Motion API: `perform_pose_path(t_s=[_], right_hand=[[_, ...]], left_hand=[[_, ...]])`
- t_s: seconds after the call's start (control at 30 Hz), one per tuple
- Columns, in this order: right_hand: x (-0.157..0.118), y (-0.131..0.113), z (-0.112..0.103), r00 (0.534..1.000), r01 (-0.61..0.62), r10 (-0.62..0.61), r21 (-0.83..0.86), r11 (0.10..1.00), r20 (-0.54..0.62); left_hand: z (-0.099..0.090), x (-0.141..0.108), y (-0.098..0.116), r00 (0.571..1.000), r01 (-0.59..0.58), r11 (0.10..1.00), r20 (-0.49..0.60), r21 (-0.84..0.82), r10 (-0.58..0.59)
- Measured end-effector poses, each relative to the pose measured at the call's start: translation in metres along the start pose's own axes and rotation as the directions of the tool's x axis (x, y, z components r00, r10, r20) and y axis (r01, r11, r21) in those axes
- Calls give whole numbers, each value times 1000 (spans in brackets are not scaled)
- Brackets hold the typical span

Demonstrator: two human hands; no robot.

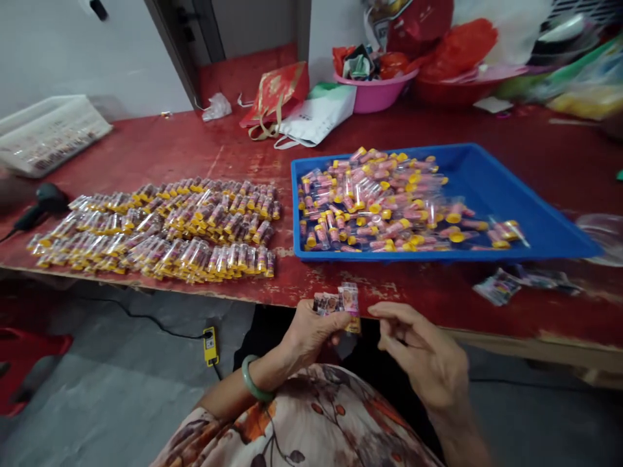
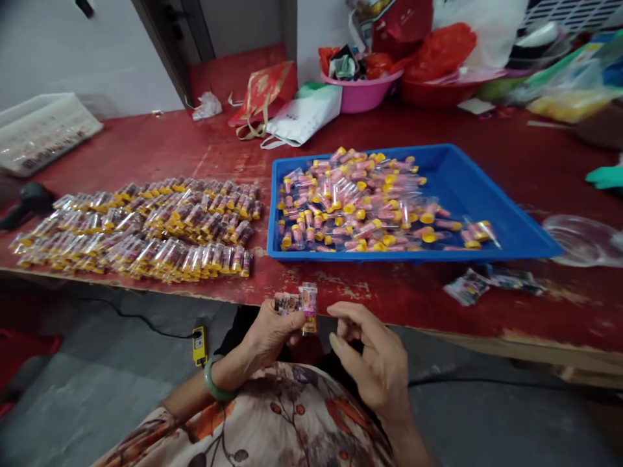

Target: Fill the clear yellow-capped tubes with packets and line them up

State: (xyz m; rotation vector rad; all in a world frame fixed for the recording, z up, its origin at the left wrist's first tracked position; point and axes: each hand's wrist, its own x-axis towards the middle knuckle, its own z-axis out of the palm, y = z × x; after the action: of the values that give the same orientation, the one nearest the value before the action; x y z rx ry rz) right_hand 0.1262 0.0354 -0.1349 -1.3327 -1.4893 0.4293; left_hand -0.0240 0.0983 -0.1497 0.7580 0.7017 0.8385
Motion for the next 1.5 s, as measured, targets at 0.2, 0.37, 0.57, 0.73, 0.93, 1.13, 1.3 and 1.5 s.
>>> perform_pose_path(t_s=[0.2, 0.37, 0.57, 0.73, 0.93, 1.13, 1.3, 1.5], right_hand=[[48, -11, 49, 943, -323, 281, 293, 900, 176], [98, -32, 101, 917, -377, 280, 387, 841, 284], [191, -19, 186, 933, -307, 302, -2, 952, 195], [227, -3, 232, 943, -242, 301, -331, 912, 139], [223, -5, 186, 971, -106, 212, -593, 798, 112], [230, 33, 76, 943, -241, 330, -762, 600, -38], [239, 65, 63, 877, -360, 479, -709, 607, -35], [227, 63, 44, 892, -410, 448, -315, 856, 56]], left_hand=[[-35, -9, 18, 998, -58, 998, -1, 10, 58], [-75, -10, 33, 950, -231, 972, -223, -38, 217], [-109, -20, 50, 816, -355, 925, -528, -136, 236], [-109, -28, 51, 876, -213, 916, -482, -339, 25], [-107, -25, 47, 954, -167, 903, -296, -395, 47], [-91, -11, 39, 972, -41, 957, -234, -288, -29], [-65, 9, 31, 977, 29, 955, -194, -295, -89], [-40, 15, 28, 980, 21, 976, -189, -218, -64]])
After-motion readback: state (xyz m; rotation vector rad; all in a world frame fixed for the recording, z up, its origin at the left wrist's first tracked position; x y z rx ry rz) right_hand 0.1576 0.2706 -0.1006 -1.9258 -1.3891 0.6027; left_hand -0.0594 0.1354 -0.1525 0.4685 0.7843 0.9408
